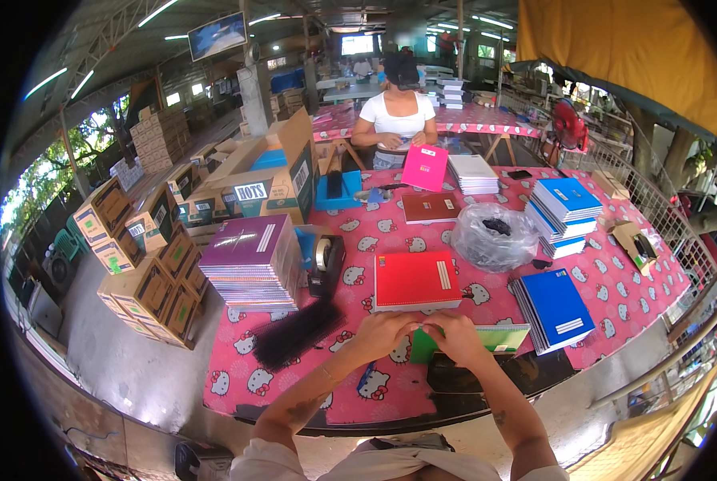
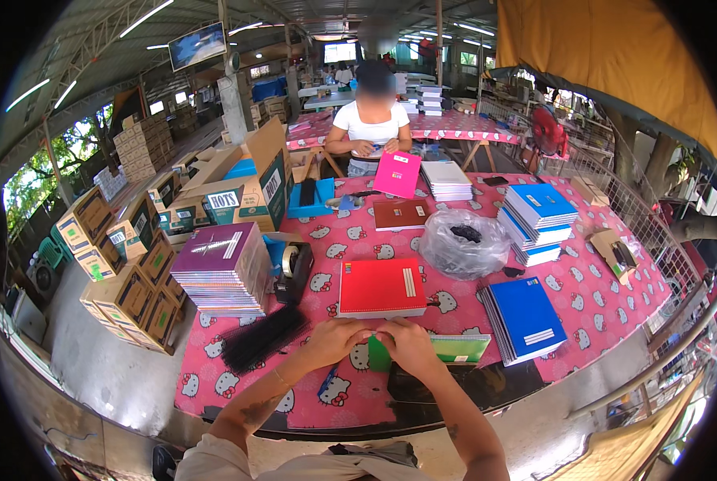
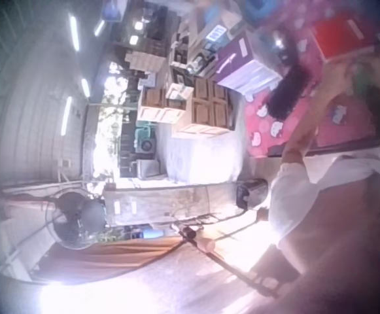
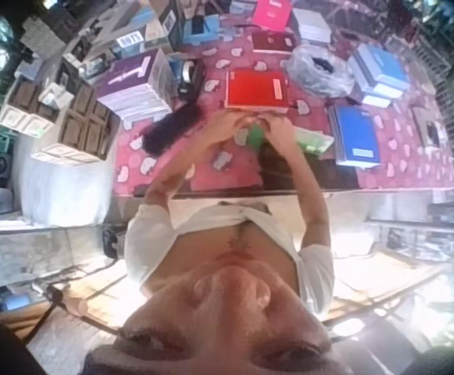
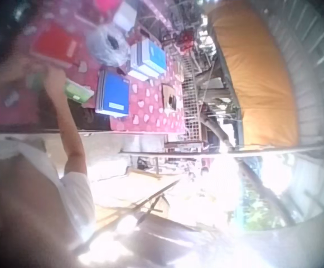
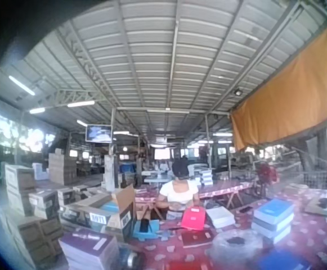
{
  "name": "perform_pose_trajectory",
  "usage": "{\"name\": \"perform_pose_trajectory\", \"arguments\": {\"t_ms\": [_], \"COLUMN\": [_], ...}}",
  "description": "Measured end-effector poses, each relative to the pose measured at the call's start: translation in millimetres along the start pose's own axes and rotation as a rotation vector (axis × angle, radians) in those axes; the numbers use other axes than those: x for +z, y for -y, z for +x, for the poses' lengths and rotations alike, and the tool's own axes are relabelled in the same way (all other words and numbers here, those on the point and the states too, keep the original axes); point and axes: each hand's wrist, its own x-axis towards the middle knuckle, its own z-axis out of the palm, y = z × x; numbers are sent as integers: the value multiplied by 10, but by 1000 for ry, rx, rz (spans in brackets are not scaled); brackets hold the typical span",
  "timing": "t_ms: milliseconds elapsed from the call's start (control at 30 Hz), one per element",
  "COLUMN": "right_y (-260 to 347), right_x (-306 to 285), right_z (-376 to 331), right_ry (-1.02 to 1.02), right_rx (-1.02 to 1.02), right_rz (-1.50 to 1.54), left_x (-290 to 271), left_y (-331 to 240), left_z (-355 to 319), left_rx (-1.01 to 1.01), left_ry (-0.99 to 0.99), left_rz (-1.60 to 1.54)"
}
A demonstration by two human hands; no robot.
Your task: The person sorts notebooks by hand on a table, flipping through pages, checking covers, and placing them into different stacks by color.
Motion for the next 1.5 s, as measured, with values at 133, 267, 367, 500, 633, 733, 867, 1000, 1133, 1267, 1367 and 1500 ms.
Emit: {"name": "perform_pose_trajectory", "arguments": {"t_ms": [133,267,367,500,633,733,867,1000,1133,1267,1367,1500], "right_y": [1,-89,-119,-76,-63,-47,-265,-312,-234,-242,-333,-179], "right_x": [-84,-42,-93,-131,-219,-451,-435,-417,-421,-379,-377,-458], "right_z": [-12,0,-15,-13,-39,-191,-286,-270,-210,-261,-237,-202], "right_ry": [21,18,65,98,120,-71,142,148,142,176,147,224], "right_rx": [-40,-88,-50,-18,-95,-225,49,87,109,144,123,138], "right_rz": [22,64,53,93,53,-250,-250,-306,-268,-285,-320,-240], "left_x": [35,42,47,-60,-9,45,168,704,1073,925,1085,690], "left_y": [-39,83,-55,-56,-100,-36,-175,-421,-223,-235,-254,-152], "left_z": [18,20,41,90,67,83,179,44,-391,-73,-291,372], "left_rx": [74,93,60,-78,38,108,17,-33,3,2,28,36], "left_ry": [-52,-77,-28,159,-41,-14,61,-179,-71,-153,-86,-249], "left_rz": [-86,-102,-86,2,-72,54,96,457,414,511,494,615]}}
